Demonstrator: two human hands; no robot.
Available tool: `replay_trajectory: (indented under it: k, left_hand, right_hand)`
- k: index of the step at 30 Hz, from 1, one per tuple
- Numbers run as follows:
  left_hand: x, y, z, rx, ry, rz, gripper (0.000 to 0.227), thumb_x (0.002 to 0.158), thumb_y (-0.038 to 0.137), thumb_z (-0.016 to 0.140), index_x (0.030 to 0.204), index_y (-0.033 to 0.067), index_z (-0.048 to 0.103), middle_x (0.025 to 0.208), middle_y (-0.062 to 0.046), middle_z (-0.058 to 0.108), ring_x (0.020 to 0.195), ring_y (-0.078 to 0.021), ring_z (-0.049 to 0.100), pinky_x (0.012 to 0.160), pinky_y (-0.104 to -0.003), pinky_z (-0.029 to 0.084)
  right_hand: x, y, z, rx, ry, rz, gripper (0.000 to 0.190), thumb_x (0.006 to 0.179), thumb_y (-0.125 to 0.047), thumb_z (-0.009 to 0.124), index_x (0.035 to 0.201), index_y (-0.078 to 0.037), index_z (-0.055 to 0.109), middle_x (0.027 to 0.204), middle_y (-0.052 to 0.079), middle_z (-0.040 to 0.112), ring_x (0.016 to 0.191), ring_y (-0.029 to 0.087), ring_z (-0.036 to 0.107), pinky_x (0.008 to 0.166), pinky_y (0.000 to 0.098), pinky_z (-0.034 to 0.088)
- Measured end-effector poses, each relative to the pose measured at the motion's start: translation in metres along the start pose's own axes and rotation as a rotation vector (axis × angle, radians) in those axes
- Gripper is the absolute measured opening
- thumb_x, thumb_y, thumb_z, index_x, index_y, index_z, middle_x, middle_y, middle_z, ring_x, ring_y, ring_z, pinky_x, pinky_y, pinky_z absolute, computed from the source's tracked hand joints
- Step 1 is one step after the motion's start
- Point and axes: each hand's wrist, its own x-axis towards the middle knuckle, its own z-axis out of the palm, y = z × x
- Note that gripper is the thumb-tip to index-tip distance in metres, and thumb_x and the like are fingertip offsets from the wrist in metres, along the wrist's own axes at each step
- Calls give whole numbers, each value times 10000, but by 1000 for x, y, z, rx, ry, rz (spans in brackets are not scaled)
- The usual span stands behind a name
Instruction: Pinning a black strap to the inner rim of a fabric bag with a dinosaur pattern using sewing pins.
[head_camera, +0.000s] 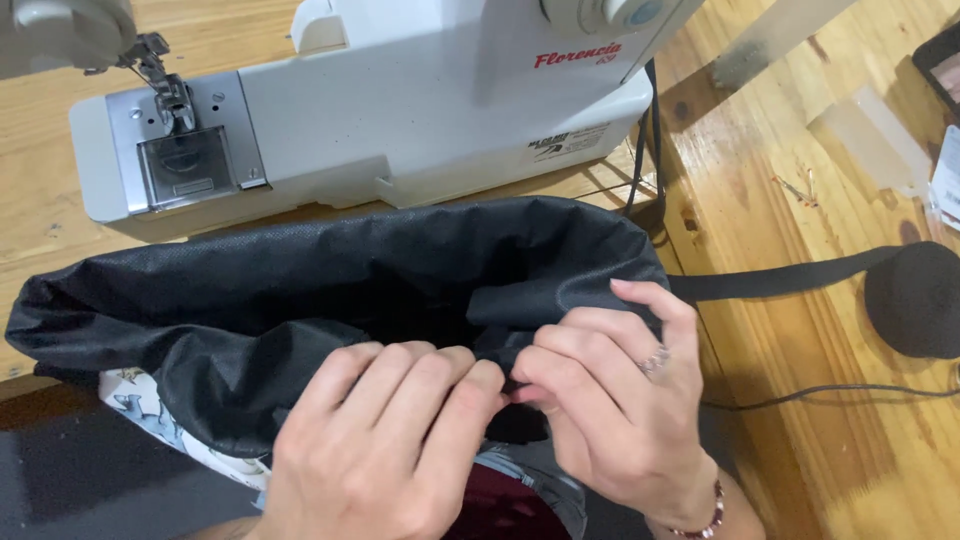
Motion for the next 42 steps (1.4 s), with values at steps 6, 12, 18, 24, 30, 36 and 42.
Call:
replay_trajectory:
  k: [6,12,18,24,30,36,42]
  left_hand:
    - [-5,-1,-2,-82,-73,-71,197,1033,170,541,867,98,618,836,-30,594,651,-205,524,596,-332,415]
    - [-7,-4,4,-156,-94,-95,239,1008,173,619,783,102,583,679,-24,465,572,-231,453,620,-350,393]
    - [-7,-14,13,-250,-176,-105,205,1006,200,604,819,116,593,689,-19,507,562,-233,484,640,-356,406]
    - [0,-24,20,-327,-151,-86,213,1013,178,563,815,102,581,687,-35,487,582,-248,473,637,-358,400]
    - [3,-26,29,-305,-110,-60,170,981,152,590,822,100,619,714,-18,556,591,-233,483,654,-341,436]
    - [6,-33,35,-335,-191,-108,121,937,207,628,846,128,614,723,-11,590,614,-233,569,633,-353,446]
    - [8,-37,40,-371,-217,-110,173,984,214,588,838,123,598,709,-17,566,605,-231,554,653,-354,436]
  right_hand:
    - [0,-7,8,-31,37,70,240,1008,-133,472,817,-117,616,822,1,643,761,218,620,1009,494,342]
    - [-1,-6,6,31,-39,145,250,1022,-261,472,841,-151,605,854,-50,646,830,209,595,1095,486,254]
    - [-4,5,6,115,-121,199,243,1014,-279,476,857,-166,624,885,-68,653,895,180,612,1106,448,230]
    - [1,19,2,141,-193,140,331,949,-454,531,1120,-232,708,1064,-60,676,1036,181,592,1112,452,224]
    - [9,19,10,115,-116,161,225,989,-355,531,870,-204,649,888,-101,651,913,155,592,1046,478,223]
    - [10,19,19,67,-85,196,257,1005,-365,501,854,-204,634,878,-112,664,908,140,634,1052,491,202]
    - [8,17,25,16,-102,287,321,1018,-393,429,818,-223,613,877,-137,655,937,167,612,1068,495,179]
